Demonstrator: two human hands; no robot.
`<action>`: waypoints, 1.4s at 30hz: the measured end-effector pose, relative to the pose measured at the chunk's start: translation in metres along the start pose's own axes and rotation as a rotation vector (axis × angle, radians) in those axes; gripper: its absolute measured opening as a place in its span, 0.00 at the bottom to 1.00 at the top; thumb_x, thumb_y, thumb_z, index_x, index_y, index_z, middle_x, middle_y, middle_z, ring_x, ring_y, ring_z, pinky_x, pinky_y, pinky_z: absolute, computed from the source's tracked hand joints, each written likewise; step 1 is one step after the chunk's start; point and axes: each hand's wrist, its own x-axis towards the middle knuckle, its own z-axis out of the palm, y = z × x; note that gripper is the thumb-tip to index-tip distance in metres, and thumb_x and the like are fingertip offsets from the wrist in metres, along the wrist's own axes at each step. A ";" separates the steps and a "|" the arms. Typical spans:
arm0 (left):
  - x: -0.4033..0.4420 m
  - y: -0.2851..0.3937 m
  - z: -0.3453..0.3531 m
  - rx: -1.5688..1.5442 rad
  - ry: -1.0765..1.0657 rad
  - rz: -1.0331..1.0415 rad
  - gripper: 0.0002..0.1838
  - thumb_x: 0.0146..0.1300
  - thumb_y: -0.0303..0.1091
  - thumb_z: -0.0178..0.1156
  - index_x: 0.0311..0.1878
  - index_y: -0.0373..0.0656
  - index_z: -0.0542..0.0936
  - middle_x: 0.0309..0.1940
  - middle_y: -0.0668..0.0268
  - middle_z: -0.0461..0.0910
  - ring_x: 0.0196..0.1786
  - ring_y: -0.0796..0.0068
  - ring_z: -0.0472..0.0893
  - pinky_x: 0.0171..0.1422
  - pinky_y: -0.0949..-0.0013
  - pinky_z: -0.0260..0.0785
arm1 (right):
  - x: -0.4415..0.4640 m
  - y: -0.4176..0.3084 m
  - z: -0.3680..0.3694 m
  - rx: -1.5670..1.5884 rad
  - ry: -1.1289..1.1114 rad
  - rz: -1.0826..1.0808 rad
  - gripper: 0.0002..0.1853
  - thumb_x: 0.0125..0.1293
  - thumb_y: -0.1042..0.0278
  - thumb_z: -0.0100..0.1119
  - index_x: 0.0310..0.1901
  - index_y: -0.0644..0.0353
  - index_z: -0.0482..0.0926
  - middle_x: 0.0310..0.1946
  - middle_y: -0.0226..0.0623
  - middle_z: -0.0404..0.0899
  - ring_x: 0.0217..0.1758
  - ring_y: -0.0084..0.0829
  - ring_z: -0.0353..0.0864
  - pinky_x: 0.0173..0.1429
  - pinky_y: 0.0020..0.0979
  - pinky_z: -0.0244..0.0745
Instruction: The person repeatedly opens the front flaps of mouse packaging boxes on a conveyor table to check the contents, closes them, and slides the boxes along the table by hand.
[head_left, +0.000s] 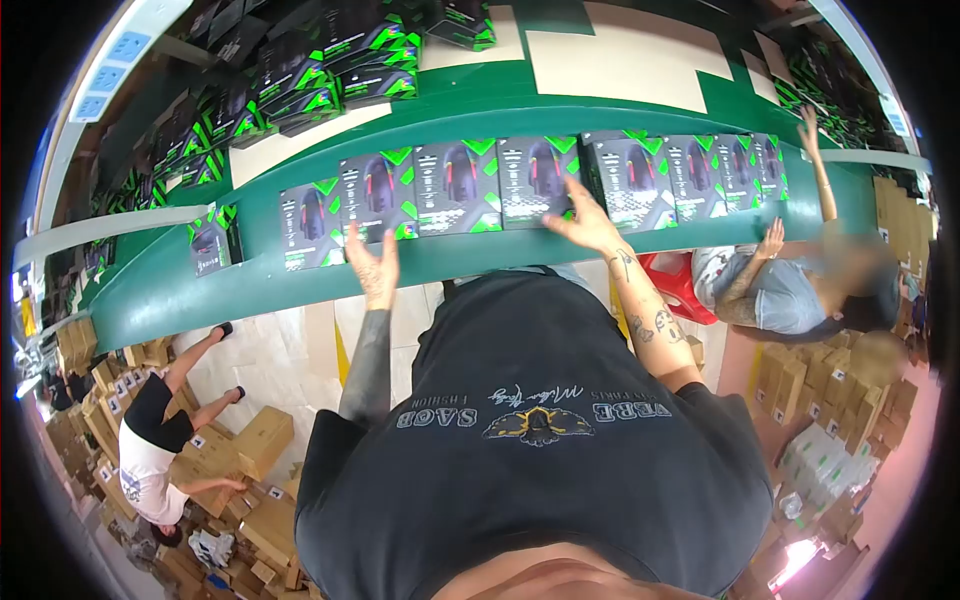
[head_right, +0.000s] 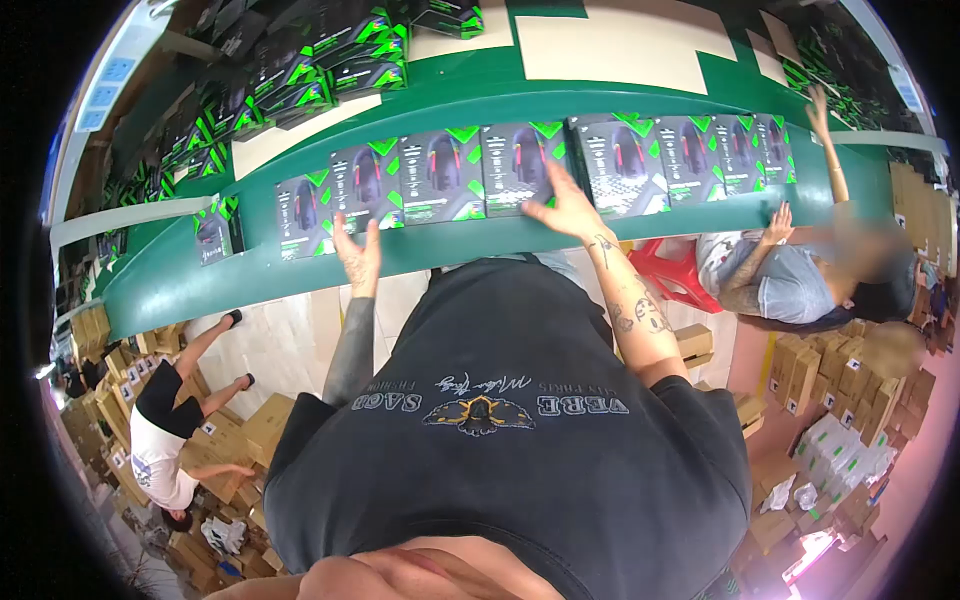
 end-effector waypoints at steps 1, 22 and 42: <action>0.006 -0.024 -0.018 0.055 0.037 -0.046 0.46 0.59 0.51 0.67 0.72 0.32 0.59 0.65 0.40 0.65 0.68 0.41 0.65 0.73 0.49 0.55 | 0.008 -0.005 0.007 0.088 0.118 0.097 0.53 0.56 0.45 0.69 0.72 0.75 0.54 0.69 0.66 0.61 0.74 0.54 0.61 0.76 0.40 0.59; 0.131 -0.210 -0.145 -1.044 -0.203 -0.679 0.28 0.56 0.18 0.64 0.63 0.41 0.75 0.49 0.67 0.83 0.46 0.74 0.82 0.55 0.67 0.76 | 0.096 0.015 0.040 1.179 0.623 0.034 0.29 0.66 0.81 0.59 0.69 0.65 0.66 0.64 0.38 0.73 0.64 0.28 0.73 0.68 0.29 0.65; 0.413 -0.164 -0.169 1.046 0.186 0.355 0.36 0.67 0.59 0.55 0.63 0.36 0.75 0.68 0.44 0.67 0.70 0.46 0.66 0.74 0.50 0.58 | 0.264 -0.162 -0.039 -0.101 0.702 -0.467 0.29 0.63 0.49 0.62 0.63 0.53 0.74 0.61 0.49 0.75 0.60 0.50 0.77 0.65 0.45 0.72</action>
